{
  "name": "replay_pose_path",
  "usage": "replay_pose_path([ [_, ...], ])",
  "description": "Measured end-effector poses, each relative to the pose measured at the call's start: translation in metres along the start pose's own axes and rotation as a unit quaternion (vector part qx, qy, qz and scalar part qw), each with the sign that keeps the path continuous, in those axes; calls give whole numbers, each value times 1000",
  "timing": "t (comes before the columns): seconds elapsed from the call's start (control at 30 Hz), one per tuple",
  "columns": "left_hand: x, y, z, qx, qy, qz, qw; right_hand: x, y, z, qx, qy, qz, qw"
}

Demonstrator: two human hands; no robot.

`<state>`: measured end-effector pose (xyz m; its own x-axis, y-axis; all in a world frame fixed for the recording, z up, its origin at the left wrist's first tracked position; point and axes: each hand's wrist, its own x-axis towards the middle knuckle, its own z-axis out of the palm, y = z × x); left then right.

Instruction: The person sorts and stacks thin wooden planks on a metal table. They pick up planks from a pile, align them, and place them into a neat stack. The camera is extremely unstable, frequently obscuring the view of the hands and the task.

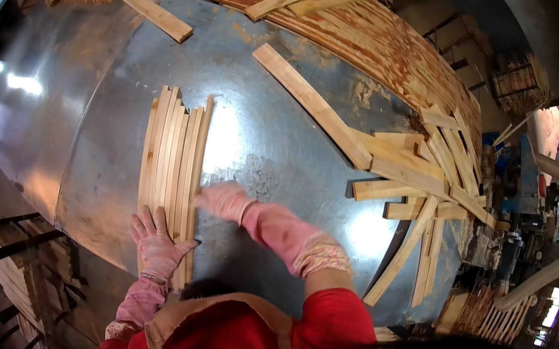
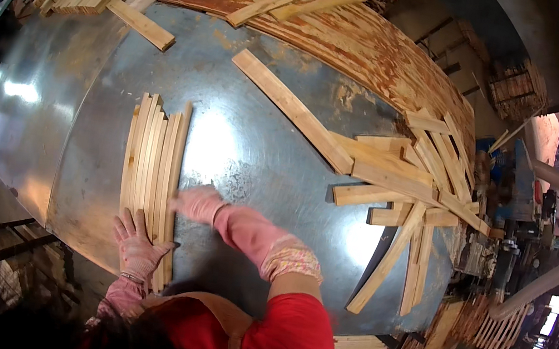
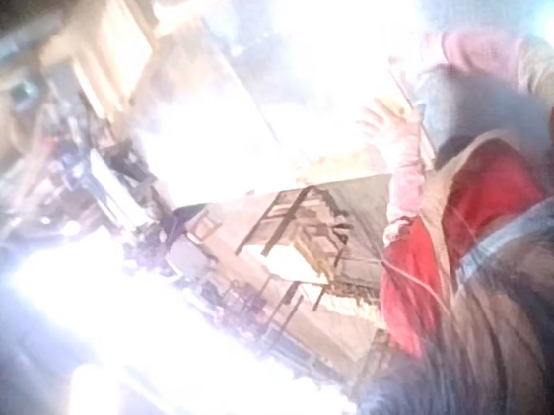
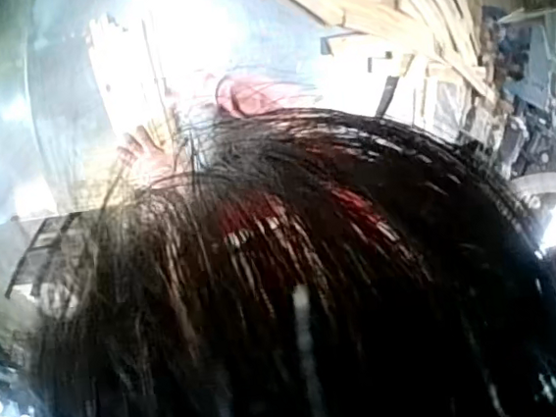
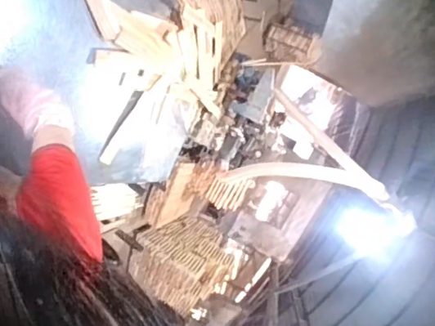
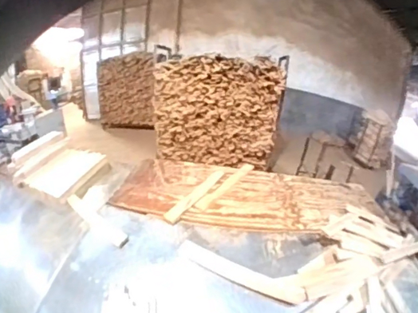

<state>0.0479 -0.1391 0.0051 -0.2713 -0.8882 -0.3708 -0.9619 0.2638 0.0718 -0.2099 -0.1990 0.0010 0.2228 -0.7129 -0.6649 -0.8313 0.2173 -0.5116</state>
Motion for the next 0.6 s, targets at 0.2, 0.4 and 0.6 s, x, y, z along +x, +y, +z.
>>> replay_pose_path([
  [0.2,-6,-4,-2,-12,-1,-19,1000,7,201,-94,-251,536,145,793],
  [0.4,-6,-7,-7,-14,-9,-4,1000,-88,194,-80,-35,362,277,890],
  [0.6,-7,-13,16,-21,26,-9,999,-50,13,133,-118,170,-59,976],
])
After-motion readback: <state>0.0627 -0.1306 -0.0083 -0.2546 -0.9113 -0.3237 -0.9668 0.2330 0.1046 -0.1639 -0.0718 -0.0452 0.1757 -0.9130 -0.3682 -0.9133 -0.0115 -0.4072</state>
